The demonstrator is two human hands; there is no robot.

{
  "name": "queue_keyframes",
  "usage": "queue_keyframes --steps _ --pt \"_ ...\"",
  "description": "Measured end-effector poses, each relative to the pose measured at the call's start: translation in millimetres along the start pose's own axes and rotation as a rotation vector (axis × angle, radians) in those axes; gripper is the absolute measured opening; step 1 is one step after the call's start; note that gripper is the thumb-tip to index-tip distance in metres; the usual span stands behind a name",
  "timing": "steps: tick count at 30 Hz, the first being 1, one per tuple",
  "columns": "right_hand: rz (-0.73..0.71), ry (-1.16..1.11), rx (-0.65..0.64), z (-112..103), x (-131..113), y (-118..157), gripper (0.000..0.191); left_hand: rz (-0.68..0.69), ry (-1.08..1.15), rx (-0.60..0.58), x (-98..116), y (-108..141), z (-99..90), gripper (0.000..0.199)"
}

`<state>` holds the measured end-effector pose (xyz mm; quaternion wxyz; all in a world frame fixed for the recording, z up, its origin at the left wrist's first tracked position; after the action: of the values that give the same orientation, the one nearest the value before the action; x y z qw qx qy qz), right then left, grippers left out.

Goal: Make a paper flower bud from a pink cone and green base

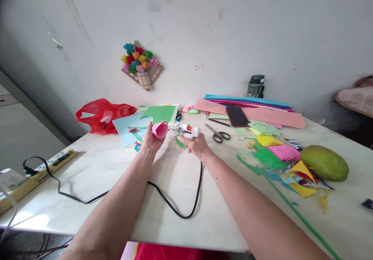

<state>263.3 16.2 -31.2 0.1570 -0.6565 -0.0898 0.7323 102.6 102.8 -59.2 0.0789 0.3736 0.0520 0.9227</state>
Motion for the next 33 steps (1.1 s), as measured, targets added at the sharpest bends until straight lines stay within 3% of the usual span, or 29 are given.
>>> queue_keyframes --steps 20,33 --pt "0.015 0.021 -0.094 12.7 -1.3 3.0 0.026 0.016 -0.041 -0.023 -0.9 -3.8 1.1 0.024" --pt "-0.01 0.038 -0.052 9.8 -6.4 1.5 0.022 0.018 -0.051 -0.028 -1.2 -3.1 2.0 0.024"
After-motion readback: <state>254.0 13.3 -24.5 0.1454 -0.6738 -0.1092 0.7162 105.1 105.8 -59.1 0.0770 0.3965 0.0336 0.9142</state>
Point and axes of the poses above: each hand's wrist, its own y-axis away from the middle knuckle, its own z-axis out of the palm, x = y × z, the point moved 9 cm from there along -y, towards the middle knuckle, and after that the axes turned 10 degrees about -y, right-handed, at the moved point
